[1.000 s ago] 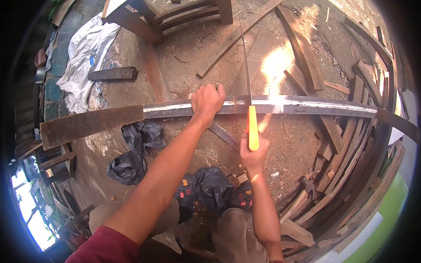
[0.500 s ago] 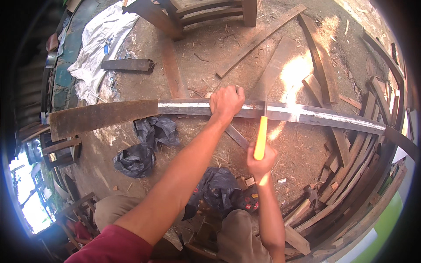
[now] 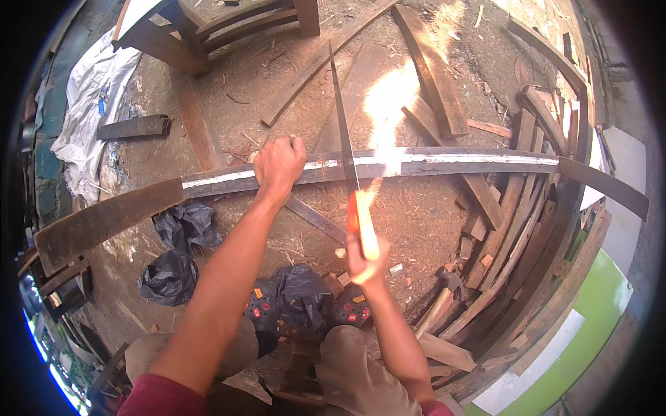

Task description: The person sits on the ground and uses a hand saw to cut a long curved wooden strip. After cutting, they use a hammer to strike the cut piece, then place the saw and hammer aside.

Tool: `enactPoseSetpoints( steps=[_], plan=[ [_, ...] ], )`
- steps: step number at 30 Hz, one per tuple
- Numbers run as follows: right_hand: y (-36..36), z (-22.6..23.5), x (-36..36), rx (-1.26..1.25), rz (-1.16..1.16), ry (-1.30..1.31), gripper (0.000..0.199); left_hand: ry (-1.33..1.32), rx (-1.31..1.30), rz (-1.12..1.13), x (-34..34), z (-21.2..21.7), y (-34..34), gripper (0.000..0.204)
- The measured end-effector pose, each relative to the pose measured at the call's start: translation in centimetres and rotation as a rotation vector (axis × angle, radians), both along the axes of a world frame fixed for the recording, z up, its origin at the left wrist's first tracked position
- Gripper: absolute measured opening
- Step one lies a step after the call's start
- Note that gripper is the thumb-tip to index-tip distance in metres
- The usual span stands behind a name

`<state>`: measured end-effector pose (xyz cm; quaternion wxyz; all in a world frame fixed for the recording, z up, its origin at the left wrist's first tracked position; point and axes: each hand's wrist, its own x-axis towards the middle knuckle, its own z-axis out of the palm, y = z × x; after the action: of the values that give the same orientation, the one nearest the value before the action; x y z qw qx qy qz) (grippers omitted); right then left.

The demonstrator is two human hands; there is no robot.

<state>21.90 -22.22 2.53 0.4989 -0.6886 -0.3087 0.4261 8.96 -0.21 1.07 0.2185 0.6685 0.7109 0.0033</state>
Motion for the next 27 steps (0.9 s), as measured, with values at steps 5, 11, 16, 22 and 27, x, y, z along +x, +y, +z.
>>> enactPoseSetpoints(
  steps=[5, 11, 16, 22, 27],
  plan=[
    [3.6, 0.8, -1.2, 0.092, 0.077, -0.235, 0.014, 0.025, 0.036, -0.027, 0.1, 0.1, 0.1, 0.051],
    [-16.6, 3.0, -2.3, 0.044, 0.268, -0.334, 0.011, 0.017, 0.019, -0.037, -0.5, -0.1, 0.1, 0.05],
    [-4.7, 1.1, -0.5, 0.129, 0.13, -0.176, 0.013, 0.012, 0.02, -0.01, -0.4, -0.5, 0.1, 0.049],
    [4.7, 0.3, -2.0, 0.124, 0.008, -0.184, 0.024, 0.031, 0.01, -0.021, -0.5, 0.1, 0.0, 0.048],
    [-13.3, 0.8, -3.0, 0.135, 0.201, -0.268, 0.005, -0.015, 0.028, -0.025, -0.4, 0.1, -0.1, 0.047]
  ],
)
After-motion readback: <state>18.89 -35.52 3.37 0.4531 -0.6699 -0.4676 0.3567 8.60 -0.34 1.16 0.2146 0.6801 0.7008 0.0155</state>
